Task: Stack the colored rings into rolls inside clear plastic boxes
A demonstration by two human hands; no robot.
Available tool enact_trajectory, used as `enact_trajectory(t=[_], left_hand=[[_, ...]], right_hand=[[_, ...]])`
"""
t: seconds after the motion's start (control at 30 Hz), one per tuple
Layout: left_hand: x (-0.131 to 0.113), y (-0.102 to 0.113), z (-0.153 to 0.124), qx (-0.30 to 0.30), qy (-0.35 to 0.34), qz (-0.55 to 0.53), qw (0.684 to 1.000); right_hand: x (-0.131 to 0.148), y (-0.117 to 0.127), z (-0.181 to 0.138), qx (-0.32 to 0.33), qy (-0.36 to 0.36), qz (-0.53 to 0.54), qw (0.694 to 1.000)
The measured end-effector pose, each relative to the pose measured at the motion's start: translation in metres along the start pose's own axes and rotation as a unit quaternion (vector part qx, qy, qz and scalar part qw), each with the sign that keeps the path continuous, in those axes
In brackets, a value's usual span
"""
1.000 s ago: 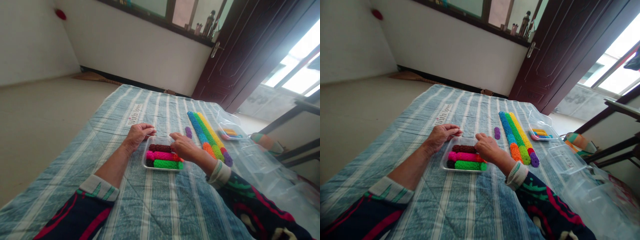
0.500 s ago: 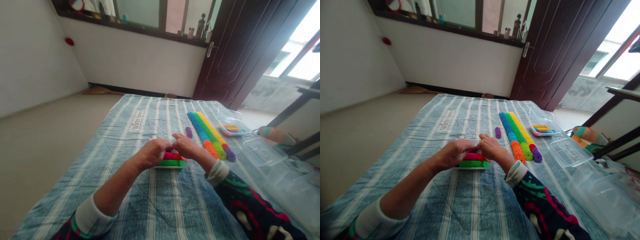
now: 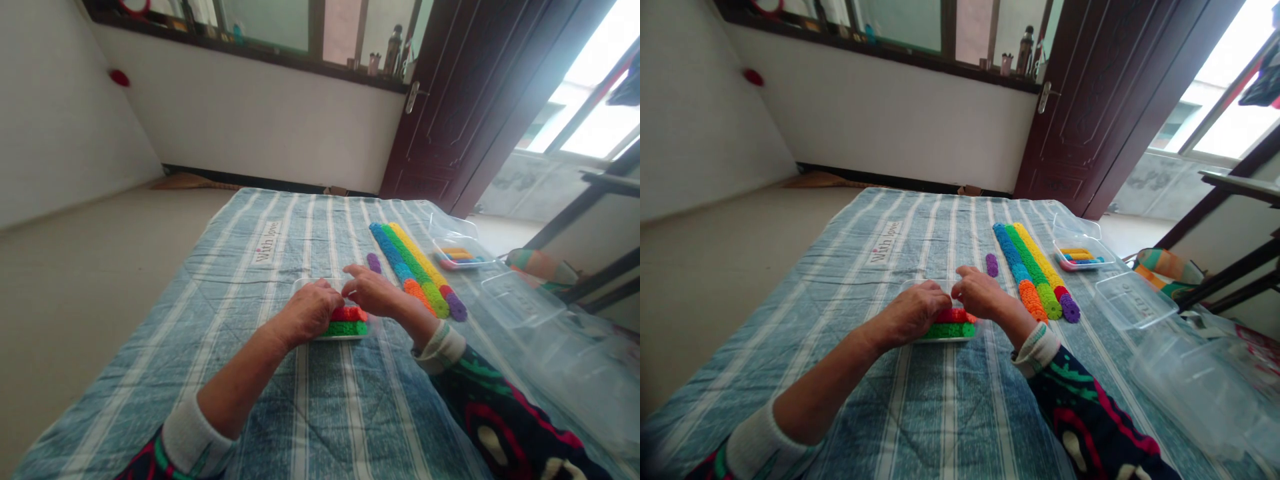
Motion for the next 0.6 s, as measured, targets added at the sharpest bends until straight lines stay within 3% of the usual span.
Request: enact_trajectory(t=[0.27,0.6], left_hand=[[-0.004,0.003,-0.002,-0.006,-0.003,-0.001,1.000],[-0.003,0.000,0.000,0.008,-0.007,0.016,1.000]], right_hand=[[-0.001,0.015,-0.032,0.029,-0.005,-0.007,1.000],[0.013,0.014,-0.033,0.071,-0.067,-0.047,0.994]])
Point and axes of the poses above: each hand's wrist, its own z-axis towards the middle knuckle, its own y-axis out of the back of the hand, x = y × z, the point moved 1 cm from there along z, towards the middle knuckle, and after that the axes turned 5 degrees about x, right-handed, at the moved point
